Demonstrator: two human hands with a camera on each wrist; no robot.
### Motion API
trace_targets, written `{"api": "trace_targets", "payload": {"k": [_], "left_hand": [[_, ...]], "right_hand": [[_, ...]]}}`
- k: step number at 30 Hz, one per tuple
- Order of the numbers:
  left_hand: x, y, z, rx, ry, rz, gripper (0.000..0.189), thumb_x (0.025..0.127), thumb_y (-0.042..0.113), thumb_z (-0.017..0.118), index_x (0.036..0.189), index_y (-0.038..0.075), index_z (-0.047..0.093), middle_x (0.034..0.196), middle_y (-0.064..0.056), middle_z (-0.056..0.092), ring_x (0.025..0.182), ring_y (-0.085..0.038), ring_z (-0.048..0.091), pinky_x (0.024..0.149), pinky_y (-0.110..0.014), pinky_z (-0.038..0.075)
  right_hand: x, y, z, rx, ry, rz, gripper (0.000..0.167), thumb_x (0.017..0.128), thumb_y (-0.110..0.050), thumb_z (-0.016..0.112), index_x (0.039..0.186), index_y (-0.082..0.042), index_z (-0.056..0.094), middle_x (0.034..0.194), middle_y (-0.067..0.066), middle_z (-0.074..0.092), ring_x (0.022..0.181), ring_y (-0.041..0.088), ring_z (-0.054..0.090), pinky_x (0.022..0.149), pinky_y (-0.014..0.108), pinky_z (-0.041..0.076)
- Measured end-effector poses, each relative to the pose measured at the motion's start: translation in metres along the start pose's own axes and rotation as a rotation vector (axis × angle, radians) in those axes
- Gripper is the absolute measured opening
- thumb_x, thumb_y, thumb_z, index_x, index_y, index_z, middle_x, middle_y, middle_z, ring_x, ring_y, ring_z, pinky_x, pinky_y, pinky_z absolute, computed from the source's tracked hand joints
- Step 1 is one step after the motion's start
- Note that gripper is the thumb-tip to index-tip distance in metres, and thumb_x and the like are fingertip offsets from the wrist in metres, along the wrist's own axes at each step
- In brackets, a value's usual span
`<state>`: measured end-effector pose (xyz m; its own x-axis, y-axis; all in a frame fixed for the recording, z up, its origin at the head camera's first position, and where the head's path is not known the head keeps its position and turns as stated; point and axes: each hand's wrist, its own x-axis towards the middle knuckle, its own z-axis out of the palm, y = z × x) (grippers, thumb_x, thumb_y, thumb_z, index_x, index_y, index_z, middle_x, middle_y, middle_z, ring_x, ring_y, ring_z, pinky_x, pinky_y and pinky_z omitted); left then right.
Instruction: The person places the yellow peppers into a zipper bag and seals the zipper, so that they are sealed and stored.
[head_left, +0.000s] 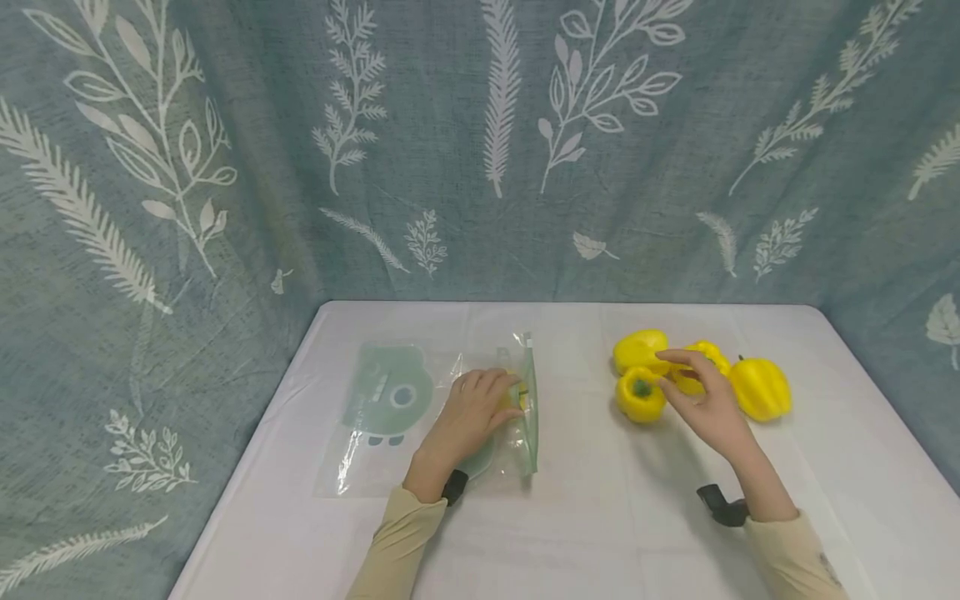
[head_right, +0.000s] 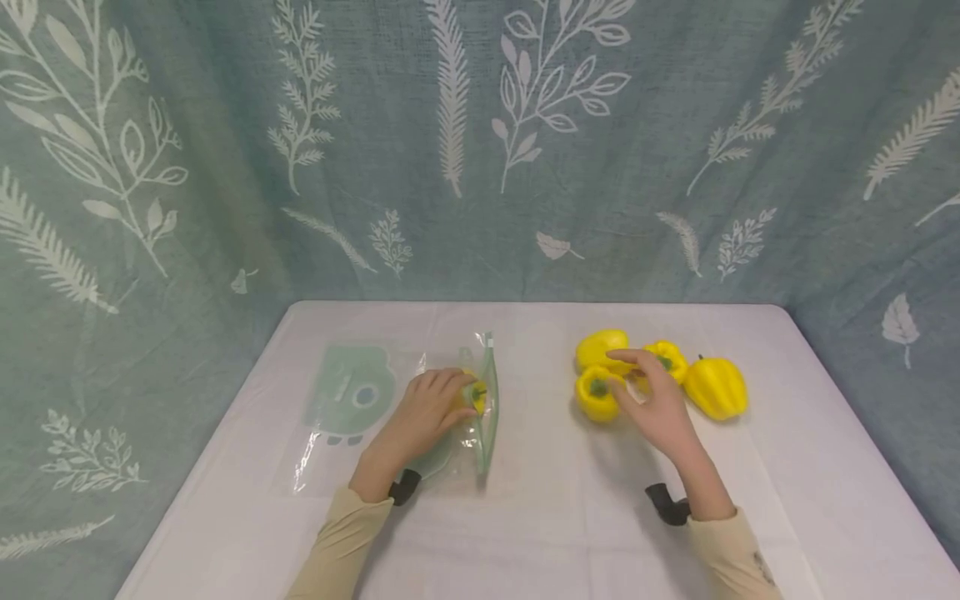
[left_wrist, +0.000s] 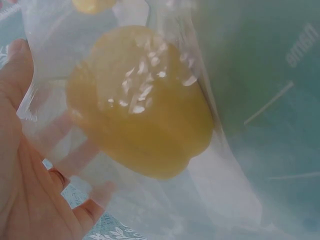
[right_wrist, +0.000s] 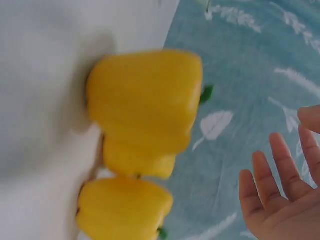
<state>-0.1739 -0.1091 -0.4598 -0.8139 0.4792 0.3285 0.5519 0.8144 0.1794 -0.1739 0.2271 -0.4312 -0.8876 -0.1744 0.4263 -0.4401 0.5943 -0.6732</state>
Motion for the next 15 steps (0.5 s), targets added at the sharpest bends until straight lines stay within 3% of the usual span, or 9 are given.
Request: {"api": "trace_targets", "payload": {"k": [4, 8, 11, 15], "left_hand": [[0.000, 0.000, 0.000, 0.004, 0.002, -0.001, 0.048, 0.091, 0.045, 0.049, 0.131, 0.018, 0.045, 0.127, -0.006, 0.049, 0.117, -0.028, 0.043, 0.098, -0.046, 0.035], [-0.001, 0.000, 0.001, 0.005, 0.005, -0.001, 0.048, 0.091, 0.045, 0.049, 0.131, 0.018, 0.045, 0.127, -0.006, 0.049, 0.117, -0.028, 0.043, 0.098, -0.046, 0.035], [0.000, -0.001, 0.001, 0.010, -0.001, -0.003, 0.049, 0.091, 0.045, 0.049, 0.131, 0.019, 0.045, 0.127, -0.006, 0.049, 0.116, -0.028, 0.043, 0.097, -0.046, 0.036], [0.000, -0.001, 0.001, 0.006, -0.006, -0.004, 0.049, 0.091, 0.046, 0.049, 0.131, 0.019, 0.046, 0.127, -0.006, 0.049, 0.115, -0.027, 0.044, 0.097, -0.045, 0.036]], "right_hand": [[-0.002, 0.010, -0.008, -0.039, 0.043, 0.009, 0.033, 0.087, -0.004, 0.062, 0.118, -0.003, 0.055, 0.117, 0.010, 0.057, 0.109, 0.014, 0.047, 0.090, 0.025, 0.038], [-0.004, 0.018, -0.015, -0.064, 0.103, 0.014, 0.034, 0.084, -0.002, 0.064, 0.117, -0.003, 0.056, 0.117, 0.011, 0.055, 0.107, 0.008, 0.045, 0.086, 0.022, 0.037], [-0.005, 0.023, -0.020, -0.084, 0.138, 0.030, 0.033, 0.085, -0.004, 0.064, 0.117, -0.002, 0.056, 0.118, 0.014, 0.054, 0.107, 0.017, 0.045, 0.087, 0.030, 0.038], [-0.006, 0.037, -0.026, -0.101, 0.158, 0.074, 0.033, 0.089, -0.013, 0.061, 0.119, -0.001, 0.055, 0.119, 0.019, 0.051, 0.111, 0.034, 0.043, 0.088, 0.050, 0.036]]}}
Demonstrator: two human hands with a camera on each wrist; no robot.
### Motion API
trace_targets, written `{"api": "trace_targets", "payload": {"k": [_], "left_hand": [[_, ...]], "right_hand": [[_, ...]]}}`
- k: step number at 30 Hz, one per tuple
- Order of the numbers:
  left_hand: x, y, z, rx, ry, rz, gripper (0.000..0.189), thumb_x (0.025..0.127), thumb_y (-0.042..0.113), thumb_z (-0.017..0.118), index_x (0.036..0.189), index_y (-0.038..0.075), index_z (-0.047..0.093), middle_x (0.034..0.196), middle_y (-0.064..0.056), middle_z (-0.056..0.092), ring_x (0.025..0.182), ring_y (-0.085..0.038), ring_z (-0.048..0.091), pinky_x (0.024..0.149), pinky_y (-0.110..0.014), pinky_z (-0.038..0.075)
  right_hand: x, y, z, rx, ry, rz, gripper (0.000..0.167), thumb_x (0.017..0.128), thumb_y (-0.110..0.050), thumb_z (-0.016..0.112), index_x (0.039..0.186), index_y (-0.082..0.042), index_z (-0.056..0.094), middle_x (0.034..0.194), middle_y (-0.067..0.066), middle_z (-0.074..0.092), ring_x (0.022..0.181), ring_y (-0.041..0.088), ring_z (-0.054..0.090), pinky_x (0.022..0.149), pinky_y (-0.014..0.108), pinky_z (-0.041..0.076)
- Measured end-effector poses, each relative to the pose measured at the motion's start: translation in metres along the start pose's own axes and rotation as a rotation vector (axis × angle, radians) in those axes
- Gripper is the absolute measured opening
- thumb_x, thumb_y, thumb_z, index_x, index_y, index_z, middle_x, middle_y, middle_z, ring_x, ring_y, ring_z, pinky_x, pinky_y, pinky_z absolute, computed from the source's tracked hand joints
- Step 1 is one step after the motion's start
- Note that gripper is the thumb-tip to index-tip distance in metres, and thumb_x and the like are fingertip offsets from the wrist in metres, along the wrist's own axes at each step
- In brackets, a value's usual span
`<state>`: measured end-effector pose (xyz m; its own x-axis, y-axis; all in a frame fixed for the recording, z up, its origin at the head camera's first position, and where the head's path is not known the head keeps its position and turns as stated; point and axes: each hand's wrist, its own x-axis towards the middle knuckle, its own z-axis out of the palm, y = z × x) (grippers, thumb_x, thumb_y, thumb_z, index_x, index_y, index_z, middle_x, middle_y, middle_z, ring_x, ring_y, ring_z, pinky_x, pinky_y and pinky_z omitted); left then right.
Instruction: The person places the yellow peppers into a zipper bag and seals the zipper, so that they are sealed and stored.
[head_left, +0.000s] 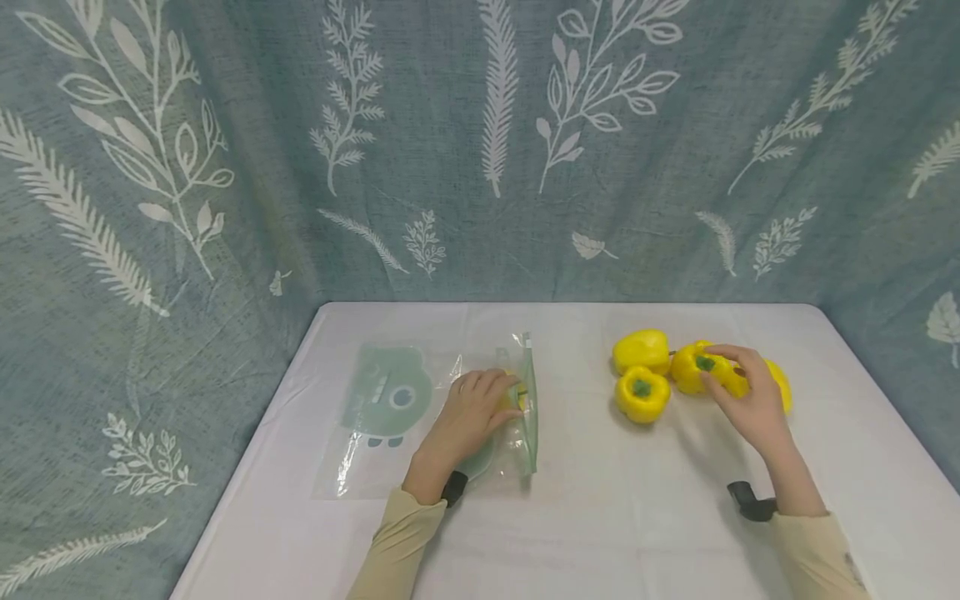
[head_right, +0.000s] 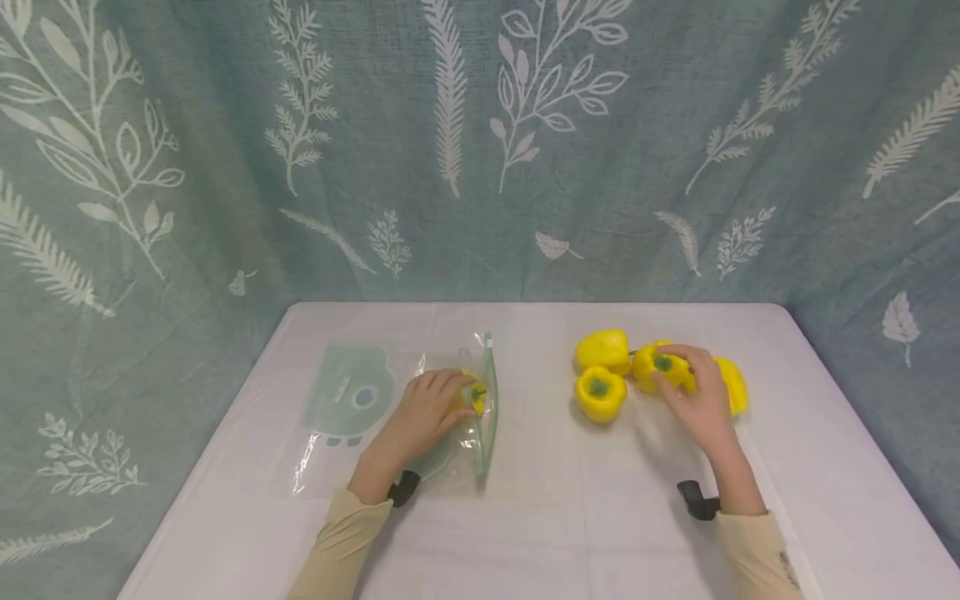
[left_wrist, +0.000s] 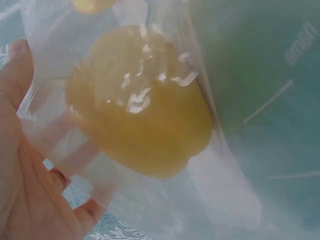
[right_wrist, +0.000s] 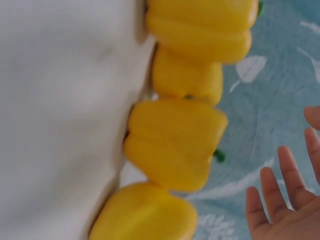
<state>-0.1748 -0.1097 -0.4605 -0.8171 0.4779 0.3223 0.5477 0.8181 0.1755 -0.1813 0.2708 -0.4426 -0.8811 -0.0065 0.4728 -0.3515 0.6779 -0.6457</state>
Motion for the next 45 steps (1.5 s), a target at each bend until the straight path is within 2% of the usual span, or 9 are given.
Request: {"api": "trace_targets", "payload": {"k": [5, 9, 16, 22, 27, 29, 31, 37, 45], "left_hand": [[0.000, 0.000, -0.001, -0.014, -0.003, -0.005, 0.049, 0.091, 0.046, 0.048, 0.131, 0.018, 0.046, 0.128, -0.006, 0.049, 0.115, -0.027, 0.044, 0.098, -0.046, 0.035], [-0.001, 0.001, 0.000, -0.007, 0.004, -0.005, 0.048, 0.091, 0.046, 0.049, 0.131, 0.019, 0.046, 0.128, -0.005, 0.049, 0.116, -0.027, 0.043, 0.098, -0.046, 0.035], [-0.001, 0.000, 0.001, -0.003, 0.017, 0.004, 0.047, 0.091, 0.044, 0.050, 0.130, 0.018, 0.046, 0.127, -0.006, 0.049, 0.115, -0.027, 0.044, 0.097, -0.046, 0.035], [-0.001, 0.000, 0.000, -0.010, -0.007, -0.011, 0.048, 0.091, 0.045, 0.048, 0.131, 0.018, 0.046, 0.128, -0.006, 0.048, 0.116, -0.027, 0.043, 0.098, -0.047, 0.035], [0.000, 0.000, 0.000, -0.020, -0.027, -0.020, 0.049, 0.092, 0.046, 0.047, 0.132, 0.018, 0.045, 0.130, -0.007, 0.048, 0.118, -0.027, 0.042, 0.100, -0.047, 0.034], [0.000, 0.001, 0.000, -0.020, -0.022, -0.016, 0.048, 0.092, 0.045, 0.047, 0.132, 0.018, 0.045, 0.130, -0.007, 0.048, 0.118, -0.027, 0.042, 0.099, -0.047, 0.034], [0.000, 0.001, 0.000, -0.017, -0.014, -0.011, 0.048, 0.092, 0.045, 0.048, 0.132, 0.018, 0.045, 0.129, -0.007, 0.048, 0.118, -0.027, 0.043, 0.099, -0.047, 0.034], [0.000, 0.002, -0.001, -0.010, 0.000, -0.006, 0.048, 0.091, 0.045, 0.049, 0.131, 0.019, 0.046, 0.129, -0.006, 0.048, 0.117, -0.027, 0.043, 0.098, -0.047, 0.035], [0.000, 0.004, -0.002, -0.013, -0.009, -0.004, 0.048, 0.091, 0.045, 0.048, 0.131, 0.019, 0.046, 0.129, -0.007, 0.048, 0.117, -0.028, 0.043, 0.098, -0.047, 0.035]], "right_hand": [[-0.001, 0.016, -0.006, -0.024, 0.032, 0.052, 0.034, 0.090, -0.022, 0.060, 0.120, -0.008, 0.056, 0.121, 0.017, 0.051, 0.114, 0.037, 0.040, 0.093, 0.056, 0.031], [-0.001, 0.023, -0.015, -0.042, 0.020, 0.077, 0.033, 0.089, -0.017, 0.060, 0.118, -0.001, 0.055, 0.122, 0.024, 0.048, 0.115, 0.044, 0.037, 0.097, 0.063, 0.025], [-0.005, 0.074, -0.016, -0.079, 0.068, 0.139, 0.033, 0.091, -0.025, 0.058, 0.122, -0.013, 0.056, 0.128, 0.017, 0.045, 0.124, 0.036, 0.033, 0.107, 0.057, 0.018], [-0.006, 0.067, -0.030, -0.083, 0.014, 0.183, 0.039, 0.091, -0.023, 0.058, 0.121, 0.000, 0.053, 0.132, 0.028, 0.037, 0.127, 0.046, 0.026, 0.106, 0.062, 0.013], [-0.008, 0.131, -0.024, -0.125, -0.018, 0.239, 0.050, 0.089, -0.039, 0.058, 0.127, -0.006, 0.051, 0.141, 0.024, 0.029, 0.133, 0.043, 0.021, 0.104, 0.065, 0.017], [-0.010, 0.146, -0.023, -0.135, -0.033, 0.251, 0.056, 0.088, -0.044, 0.057, 0.128, -0.004, 0.049, 0.142, 0.023, 0.028, 0.131, 0.044, 0.022, 0.100, 0.066, 0.021], [-0.010, 0.138, -0.025, -0.128, -0.059, 0.282, 0.057, 0.089, -0.041, 0.057, 0.130, -0.003, 0.046, 0.142, 0.025, 0.027, 0.130, 0.046, 0.022, 0.098, 0.067, 0.024], [-0.011, 0.079, -0.035, -0.057, -0.120, 0.355, 0.058, 0.092, -0.027, 0.057, 0.136, 0.003, 0.035, 0.140, 0.034, 0.022, 0.126, 0.054, 0.020, 0.099, 0.069, 0.019], [-0.012, 0.077, -0.036, -0.066, -0.181, 0.442, 0.066, 0.091, -0.028, 0.057, 0.142, 0.000, 0.025, 0.141, 0.036, 0.018, 0.120, 0.057, 0.025, 0.092, 0.070, 0.028]]}}
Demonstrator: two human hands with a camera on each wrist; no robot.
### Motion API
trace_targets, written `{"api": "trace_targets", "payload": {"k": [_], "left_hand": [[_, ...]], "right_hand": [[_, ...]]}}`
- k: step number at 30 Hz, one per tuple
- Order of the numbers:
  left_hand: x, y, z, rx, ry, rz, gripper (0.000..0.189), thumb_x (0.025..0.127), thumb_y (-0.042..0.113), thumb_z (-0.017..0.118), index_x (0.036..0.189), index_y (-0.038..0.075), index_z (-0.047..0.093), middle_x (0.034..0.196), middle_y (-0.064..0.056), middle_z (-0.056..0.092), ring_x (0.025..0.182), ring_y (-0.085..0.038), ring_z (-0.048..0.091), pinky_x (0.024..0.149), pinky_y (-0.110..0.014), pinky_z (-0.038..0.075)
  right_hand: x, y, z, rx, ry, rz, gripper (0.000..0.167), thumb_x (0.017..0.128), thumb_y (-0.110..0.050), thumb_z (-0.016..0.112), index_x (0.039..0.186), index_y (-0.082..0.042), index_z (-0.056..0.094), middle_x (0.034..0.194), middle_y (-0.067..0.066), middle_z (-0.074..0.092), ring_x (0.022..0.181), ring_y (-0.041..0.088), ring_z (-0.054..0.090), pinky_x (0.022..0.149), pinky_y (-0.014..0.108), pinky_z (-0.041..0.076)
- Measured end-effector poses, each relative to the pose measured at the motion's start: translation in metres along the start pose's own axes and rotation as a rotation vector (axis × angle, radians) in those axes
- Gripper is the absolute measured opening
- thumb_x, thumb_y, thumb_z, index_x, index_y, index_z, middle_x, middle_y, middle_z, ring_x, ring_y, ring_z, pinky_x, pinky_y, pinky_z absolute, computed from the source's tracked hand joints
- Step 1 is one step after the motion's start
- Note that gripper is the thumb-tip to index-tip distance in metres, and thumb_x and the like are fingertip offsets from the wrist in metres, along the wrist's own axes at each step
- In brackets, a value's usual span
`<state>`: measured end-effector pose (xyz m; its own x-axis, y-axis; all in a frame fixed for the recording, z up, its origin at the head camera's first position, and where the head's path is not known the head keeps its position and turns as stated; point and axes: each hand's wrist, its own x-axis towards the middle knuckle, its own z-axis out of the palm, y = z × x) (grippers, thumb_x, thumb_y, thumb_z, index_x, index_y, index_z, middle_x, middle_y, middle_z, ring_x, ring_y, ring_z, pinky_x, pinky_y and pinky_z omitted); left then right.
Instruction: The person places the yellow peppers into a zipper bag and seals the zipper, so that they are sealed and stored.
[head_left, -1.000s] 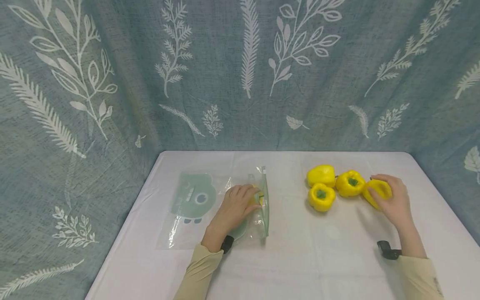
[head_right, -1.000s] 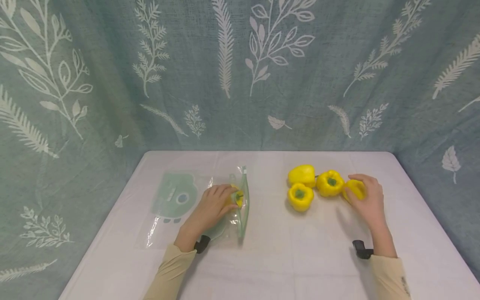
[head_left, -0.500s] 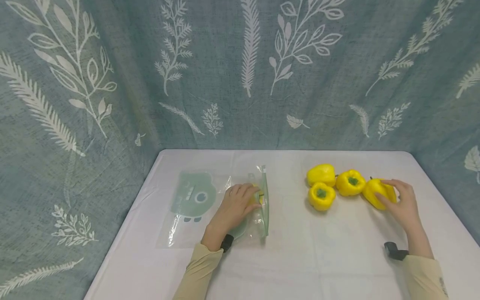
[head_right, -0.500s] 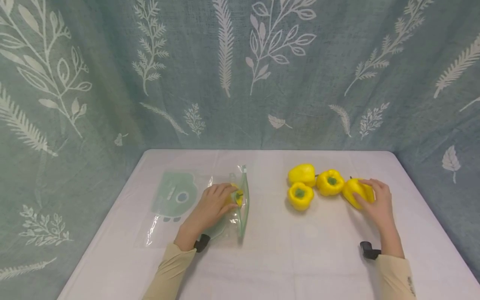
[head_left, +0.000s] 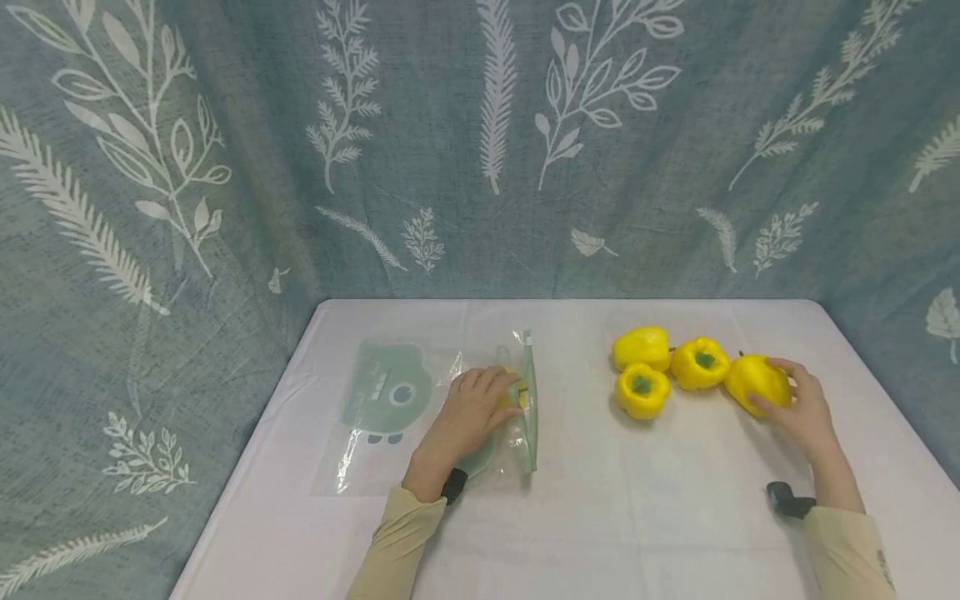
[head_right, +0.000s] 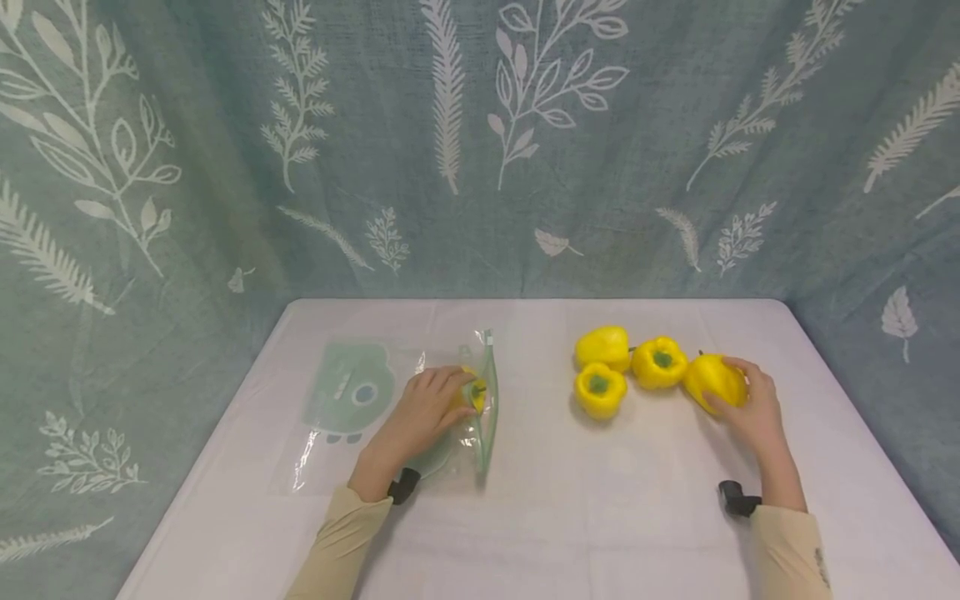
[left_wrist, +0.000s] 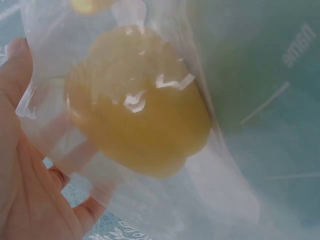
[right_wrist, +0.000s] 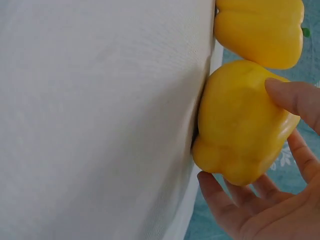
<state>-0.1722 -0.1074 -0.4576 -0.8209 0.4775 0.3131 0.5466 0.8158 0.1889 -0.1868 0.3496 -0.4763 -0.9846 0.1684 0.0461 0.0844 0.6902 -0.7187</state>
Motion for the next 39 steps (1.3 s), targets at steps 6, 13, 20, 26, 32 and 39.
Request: {"api": "trace_targets", "payload": {"k": [6, 13, 20, 26, 32, 39], "left_hand": [[0.001, 0.001, 0.000, -0.001, -0.011, 0.000, 0.048, 0.092, 0.045, 0.048, 0.131, 0.018, 0.046, 0.130, -0.007, 0.048, 0.118, -0.027, 0.043, 0.100, -0.046, 0.034], [0.001, 0.001, 0.000, 0.018, -0.012, 0.006, 0.048, 0.092, 0.046, 0.047, 0.131, 0.018, 0.046, 0.129, -0.007, 0.048, 0.117, -0.027, 0.043, 0.099, -0.046, 0.034], [0.001, 0.001, -0.002, 0.006, -0.025, -0.008, 0.048, 0.092, 0.046, 0.047, 0.131, 0.019, 0.045, 0.130, -0.007, 0.048, 0.118, -0.028, 0.042, 0.099, -0.046, 0.034], [0.001, 0.002, -0.002, -0.014, -0.037, -0.011, 0.049, 0.092, 0.046, 0.047, 0.132, 0.018, 0.045, 0.130, -0.007, 0.047, 0.119, -0.029, 0.042, 0.101, -0.047, 0.033], [0.002, 0.002, -0.002, -0.011, -0.037, -0.004, 0.049, 0.092, 0.045, 0.047, 0.132, 0.017, 0.045, 0.130, -0.008, 0.047, 0.119, -0.030, 0.042, 0.100, -0.048, 0.033], [0.002, 0.002, -0.001, -0.011, -0.027, 0.000, 0.050, 0.091, 0.046, 0.048, 0.132, 0.016, 0.046, 0.130, -0.009, 0.048, 0.118, -0.030, 0.043, 0.099, -0.049, 0.034]], "right_hand": [[0.001, 0.000, -0.003, -0.013, -0.003, 0.018, 0.069, 0.090, -0.031, 0.059, 0.142, 0.000, 0.024, 0.141, 0.036, 0.021, 0.118, 0.058, 0.028, 0.088, 0.069, 0.033], [0.018, 0.032, -0.003, -0.023, 0.068, -0.015, 0.076, 0.087, -0.043, 0.060, 0.144, -0.007, 0.025, 0.142, 0.030, 0.025, 0.118, 0.053, 0.032, 0.088, 0.066, 0.035], [0.039, 0.070, 0.000, -0.022, 0.135, -0.027, 0.078, 0.083, -0.052, 0.061, 0.146, -0.022, 0.025, 0.148, 0.022, 0.023, 0.122, 0.051, 0.030, 0.089, 0.068, 0.032], [0.041, 0.071, -0.004, -0.028, 0.195, -0.063, 0.074, 0.083, -0.051, 0.061, 0.145, -0.032, 0.026, 0.149, 0.015, 0.026, 0.124, 0.048, 0.032, 0.089, 0.066, 0.034], [0.015, 0.011, -0.016, 0.015, 0.195, -0.013, 0.071, 0.085, -0.041, 0.064, 0.145, -0.025, 0.028, 0.151, 0.013, 0.022, 0.130, 0.044, 0.027, 0.098, 0.062, 0.033], [-0.005, -0.032, -0.018, 0.111, 0.214, -0.113, 0.065, 0.085, -0.029, 0.067, 0.142, -0.020, 0.036, 0.147, 0.013, 0.029, 0.129, 0.043, 0.029, 0.100, 0.059, 0.033]]}}
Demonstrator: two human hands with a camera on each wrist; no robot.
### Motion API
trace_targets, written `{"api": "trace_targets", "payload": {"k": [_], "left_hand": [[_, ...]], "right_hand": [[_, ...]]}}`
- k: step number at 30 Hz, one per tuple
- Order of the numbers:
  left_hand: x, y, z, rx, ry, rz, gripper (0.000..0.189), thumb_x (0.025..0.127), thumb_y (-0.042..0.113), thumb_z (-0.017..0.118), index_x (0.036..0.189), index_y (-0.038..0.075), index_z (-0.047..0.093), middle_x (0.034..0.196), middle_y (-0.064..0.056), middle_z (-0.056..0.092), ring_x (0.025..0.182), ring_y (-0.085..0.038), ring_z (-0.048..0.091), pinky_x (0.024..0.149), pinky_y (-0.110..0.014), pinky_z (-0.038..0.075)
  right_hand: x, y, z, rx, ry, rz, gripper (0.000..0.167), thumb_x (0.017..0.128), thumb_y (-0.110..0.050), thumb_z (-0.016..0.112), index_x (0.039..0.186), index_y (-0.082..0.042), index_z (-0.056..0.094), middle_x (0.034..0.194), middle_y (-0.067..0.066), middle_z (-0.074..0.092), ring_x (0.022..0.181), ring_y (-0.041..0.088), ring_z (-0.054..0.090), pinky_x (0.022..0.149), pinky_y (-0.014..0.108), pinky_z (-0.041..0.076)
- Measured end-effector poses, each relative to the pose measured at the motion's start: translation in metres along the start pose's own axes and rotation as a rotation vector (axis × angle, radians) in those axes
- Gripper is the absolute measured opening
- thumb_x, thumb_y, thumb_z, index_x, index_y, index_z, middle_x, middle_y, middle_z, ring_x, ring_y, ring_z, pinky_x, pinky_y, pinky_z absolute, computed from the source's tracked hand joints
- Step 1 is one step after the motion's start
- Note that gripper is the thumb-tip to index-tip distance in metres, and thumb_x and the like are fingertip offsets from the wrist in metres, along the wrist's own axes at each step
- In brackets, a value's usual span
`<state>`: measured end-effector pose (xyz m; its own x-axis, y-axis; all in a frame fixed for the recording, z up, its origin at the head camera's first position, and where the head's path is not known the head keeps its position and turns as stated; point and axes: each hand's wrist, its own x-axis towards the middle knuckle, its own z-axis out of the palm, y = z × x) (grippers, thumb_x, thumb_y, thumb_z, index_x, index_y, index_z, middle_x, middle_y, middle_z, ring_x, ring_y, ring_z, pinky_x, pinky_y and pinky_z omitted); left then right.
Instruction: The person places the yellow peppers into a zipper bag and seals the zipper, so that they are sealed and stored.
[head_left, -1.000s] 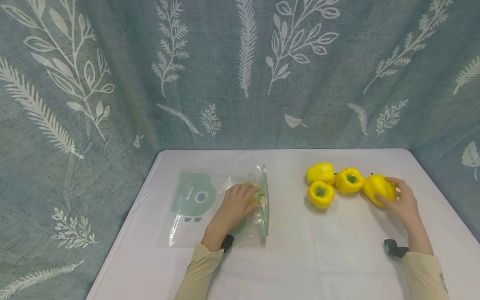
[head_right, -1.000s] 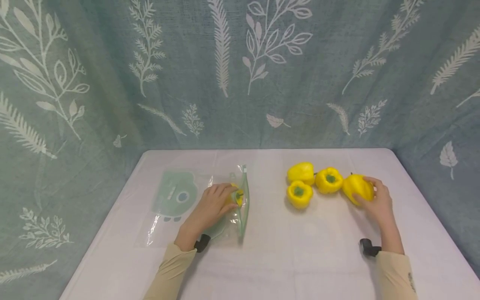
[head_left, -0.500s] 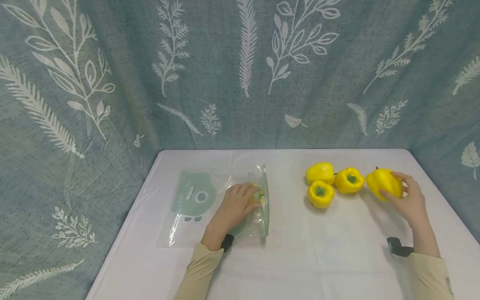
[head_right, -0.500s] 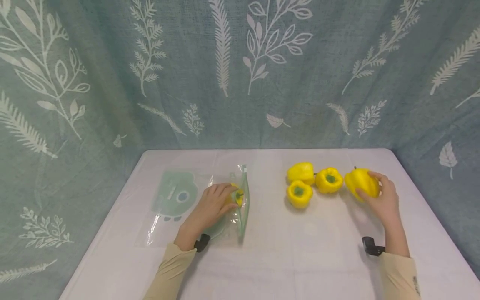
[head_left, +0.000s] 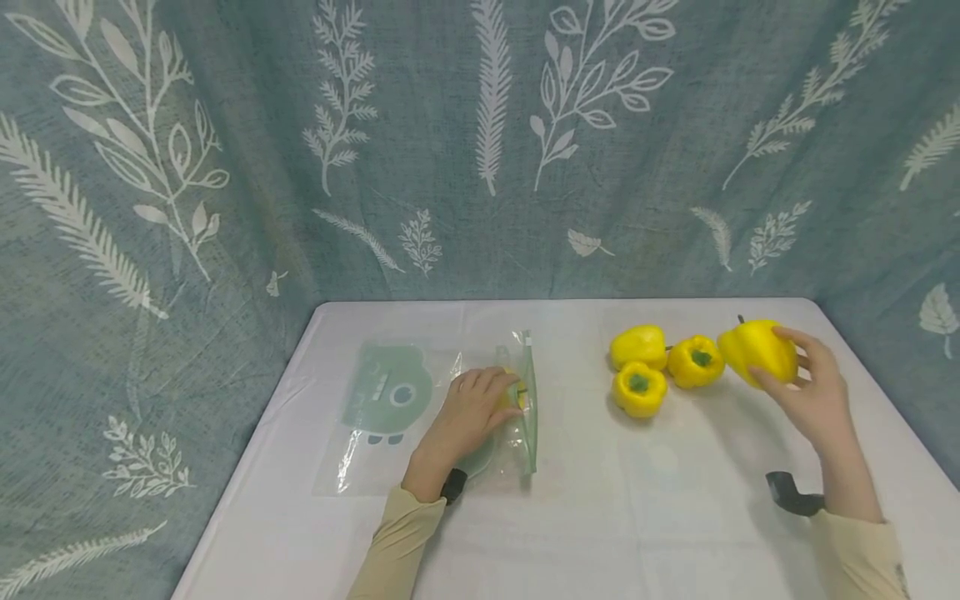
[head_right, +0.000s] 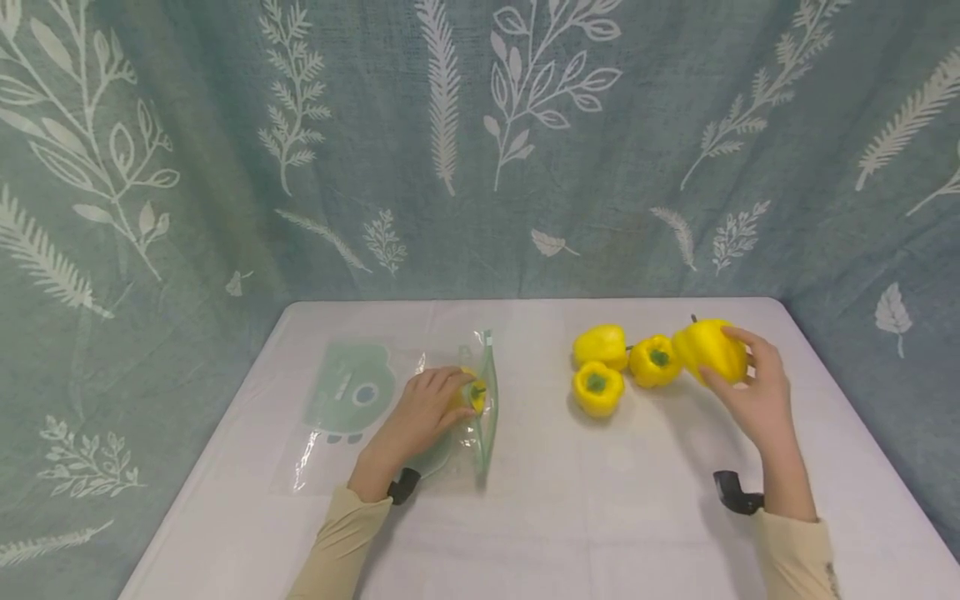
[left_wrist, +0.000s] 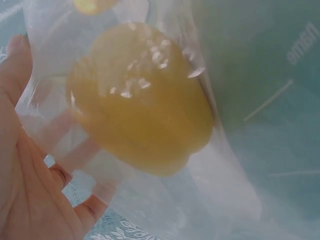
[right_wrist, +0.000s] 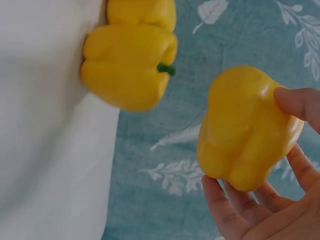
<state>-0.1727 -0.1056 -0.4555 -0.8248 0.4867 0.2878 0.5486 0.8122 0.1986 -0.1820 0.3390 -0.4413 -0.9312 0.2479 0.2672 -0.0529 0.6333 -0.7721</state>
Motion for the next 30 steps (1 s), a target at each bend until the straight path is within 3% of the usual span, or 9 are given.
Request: {"api": "trace_targets", "payload": {"k": [3, 10, 21, 30], "left_hand": [[0.000, -0.001, 0.001, -0.002, 0.000, 0.002, 0.050, 0.091, 0.045, 0.049, 0.132, 0.016, 0.046, 0.129, -0.009, 0.048, 0.118, -0.030, 0.043, 0.099, -0.049, 0.034], [-0.001, -0.002, 0.002, -0.005, -0.012, 0.001, 0.050, 0.092, 0.045, 0.048, 0.132, 0.017, 0.045, 0.130, -0.009, 0.048, 0.119, -0.030, 0.042, 0.100, -0.049, 0.033], [-0.002, -0.002, 0.003, 0.003, -0.013, 0.003, 0.050, 0.091, 0.046, 0.048, 0.132, 0.017, 0.045, 0.129, -0.008, 0.048, 0.118, -0.030, 0.043, 0.099, -0.049, 0.034], [-0.003, -0.001, 0.000, 0.004, -0.001, 0.010, 0.050, 0.091, 0.046, 0.049, 0.132, 0.017, 0.045, 0.129, -0.008, 0.048, 0.117, -0.029, 0.043, 0.099, -0.048, 0.034]], "right_hand": [[-0.005, -0.011, 0.005, 0.004, 0.006, -0.060, 0.063, 0.084, -0.026, 0.068, 0.140, -0.021, 0.039, 0.146, 0.010, 0.032, 0.127, 0.040, 0.032, 0.102, 0.054, 0.033], [-0.027, -0.066, 0.005, -0.017, -0.080, -0.180, 0.060, 0.085, -0.013, 0.066, 0.138, -0.006, 0.038, 0.139, 0.023, 0.034, 0.118, 0.048, 0.036, 0.088, 0.065, 0.036], [-0.035, -0.080, 0.022, 0.005, -0.178, -0.301, 0.059, 0.081, -0.006, 0.070, 0.133, -0.006, 0.043, 0.136, 0.023, 0.038, 0.114, 0.046, 0.040, 0.082, 0.064, 0.038], [-0.039, -0.090, 0.037, 0.027, -0.268, -0.337, 0.059, 0.081, -0.008, 0.071, 0.133, -0.011, 0.044, 0.138, 0.017, 0.039, 0.114, 0.039, 0.041, 0.084, 0.059, 0.039]]}}
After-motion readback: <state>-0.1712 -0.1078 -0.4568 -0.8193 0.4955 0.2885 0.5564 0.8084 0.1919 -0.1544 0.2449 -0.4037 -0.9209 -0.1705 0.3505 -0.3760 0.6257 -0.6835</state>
